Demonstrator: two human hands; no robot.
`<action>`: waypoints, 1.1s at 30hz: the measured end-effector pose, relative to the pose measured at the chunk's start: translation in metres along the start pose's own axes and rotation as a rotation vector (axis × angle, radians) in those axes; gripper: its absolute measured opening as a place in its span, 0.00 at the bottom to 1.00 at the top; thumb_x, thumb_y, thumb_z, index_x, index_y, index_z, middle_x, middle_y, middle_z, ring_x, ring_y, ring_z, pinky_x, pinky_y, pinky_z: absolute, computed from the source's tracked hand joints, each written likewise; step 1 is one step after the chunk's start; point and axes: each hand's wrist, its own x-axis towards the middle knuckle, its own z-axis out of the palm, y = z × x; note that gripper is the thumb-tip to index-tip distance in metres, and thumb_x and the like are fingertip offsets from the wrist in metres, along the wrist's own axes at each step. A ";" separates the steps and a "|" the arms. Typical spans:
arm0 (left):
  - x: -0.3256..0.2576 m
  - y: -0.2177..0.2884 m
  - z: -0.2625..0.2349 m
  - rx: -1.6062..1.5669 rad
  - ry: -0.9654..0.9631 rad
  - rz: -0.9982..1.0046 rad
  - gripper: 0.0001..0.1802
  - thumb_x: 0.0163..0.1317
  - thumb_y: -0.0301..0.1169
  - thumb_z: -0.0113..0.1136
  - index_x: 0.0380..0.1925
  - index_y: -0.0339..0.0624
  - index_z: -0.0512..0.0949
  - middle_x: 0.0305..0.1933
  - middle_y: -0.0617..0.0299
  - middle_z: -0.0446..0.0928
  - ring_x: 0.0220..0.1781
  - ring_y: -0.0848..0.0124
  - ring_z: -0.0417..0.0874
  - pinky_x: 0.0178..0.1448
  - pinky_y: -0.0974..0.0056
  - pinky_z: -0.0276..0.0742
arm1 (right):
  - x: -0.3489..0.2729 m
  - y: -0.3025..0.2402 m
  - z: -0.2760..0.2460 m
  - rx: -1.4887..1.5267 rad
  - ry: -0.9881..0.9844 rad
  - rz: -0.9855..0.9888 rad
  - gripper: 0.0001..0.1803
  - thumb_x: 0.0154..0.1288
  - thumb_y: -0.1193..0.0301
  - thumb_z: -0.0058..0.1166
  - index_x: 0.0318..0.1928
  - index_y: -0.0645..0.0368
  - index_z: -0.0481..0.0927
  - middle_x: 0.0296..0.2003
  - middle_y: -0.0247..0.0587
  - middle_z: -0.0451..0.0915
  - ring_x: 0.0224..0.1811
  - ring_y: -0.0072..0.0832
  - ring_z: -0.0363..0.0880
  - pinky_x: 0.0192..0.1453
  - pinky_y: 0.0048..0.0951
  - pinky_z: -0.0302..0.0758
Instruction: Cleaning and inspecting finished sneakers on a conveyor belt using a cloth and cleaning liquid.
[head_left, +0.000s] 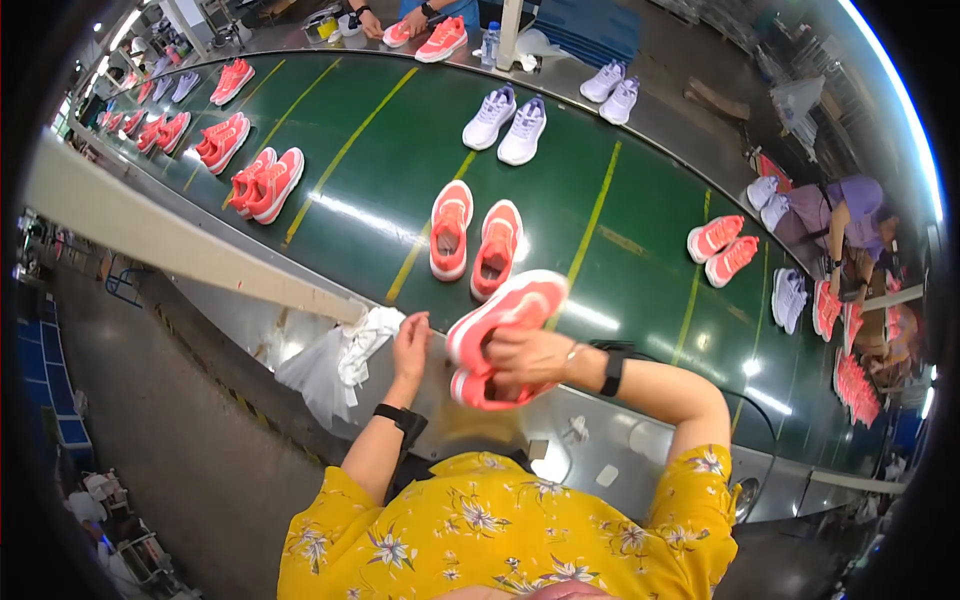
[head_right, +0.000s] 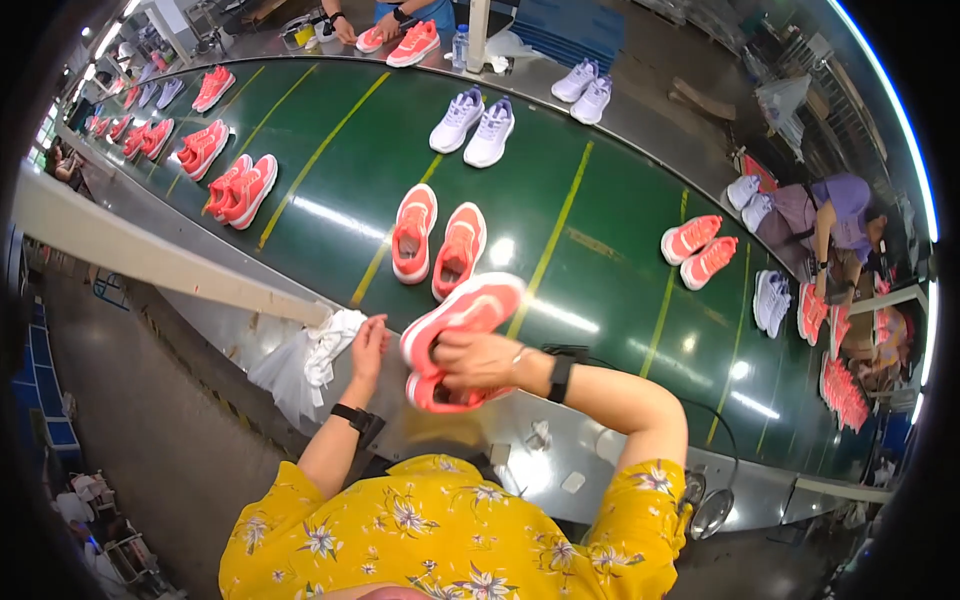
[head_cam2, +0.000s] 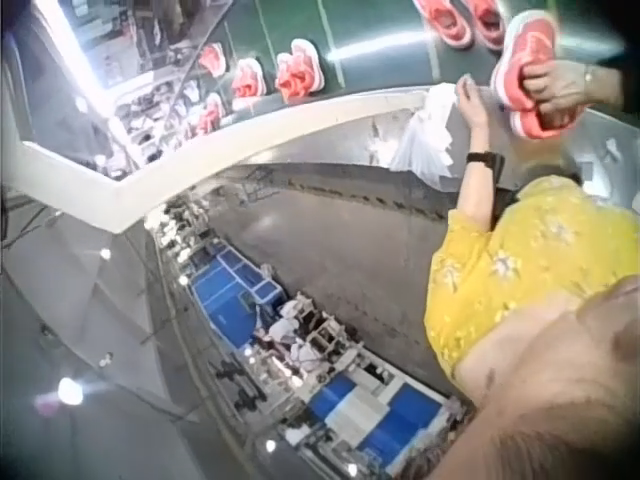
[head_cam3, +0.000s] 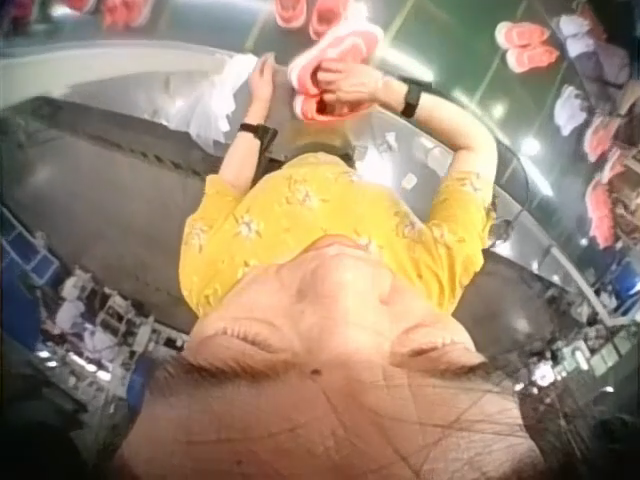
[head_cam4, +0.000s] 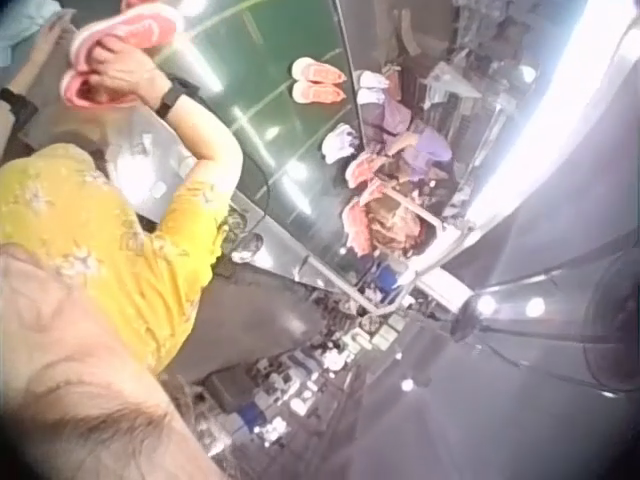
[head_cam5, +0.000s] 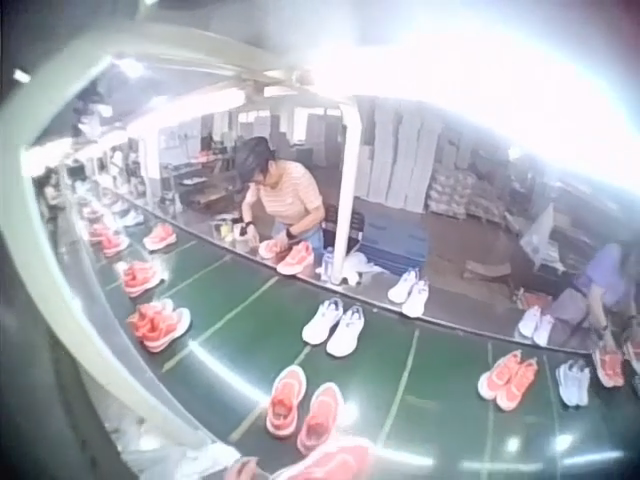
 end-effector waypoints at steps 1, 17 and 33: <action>-0.010 0.008 -0.008 0.029 -0.043 0.081 0.18 0.74 0.39 0.57 0.57 0.44 0.77 0.36 0.72 0.75 0.38 0.81 0.74 0.39 0.73 0.70 | 0.013 -0.019 0.017 -0.018 -0.015 -0.070 0.07 0.56 0.64 0.55 0.35 0.47 0.81 0.44 0.35 0.78 0.57 0.32 0.72 0.70 0.40 0.66; -0.040 -0.009 -0.003 0.364 -0.378 -0.215 0.48 0.48 0.46 0.78 0.69 0.52 0.68 0.62 0.46 0.62 0.65 0.53 0.69 0.68 0.54 0.71 | -0.015 -0.250 0.089 1.099 0.458 1.519 0.13 0.65 0.67 0.62 0.45 0.61 0.77 0.38 0.40 0.81 0.34 0.29 0.81 0.40 0.30 0.78; -0.117 0.013 -0.051 0.024 -0.598 -0.376 0.51 0.54 0.34 0.76 0.75 0.49 0.58 0.66 0.52 0.67 0.66 0.64 0.71 0.67 0.58 0.72 | 0.008 -0.246 0.148 1.047 0.693 1.571 0.46 0.53 0.64 0.73 0.67 0.58 0.58 0.54 0.52 0.72 0.52 0.41 0.77 0.56 0.36 0.77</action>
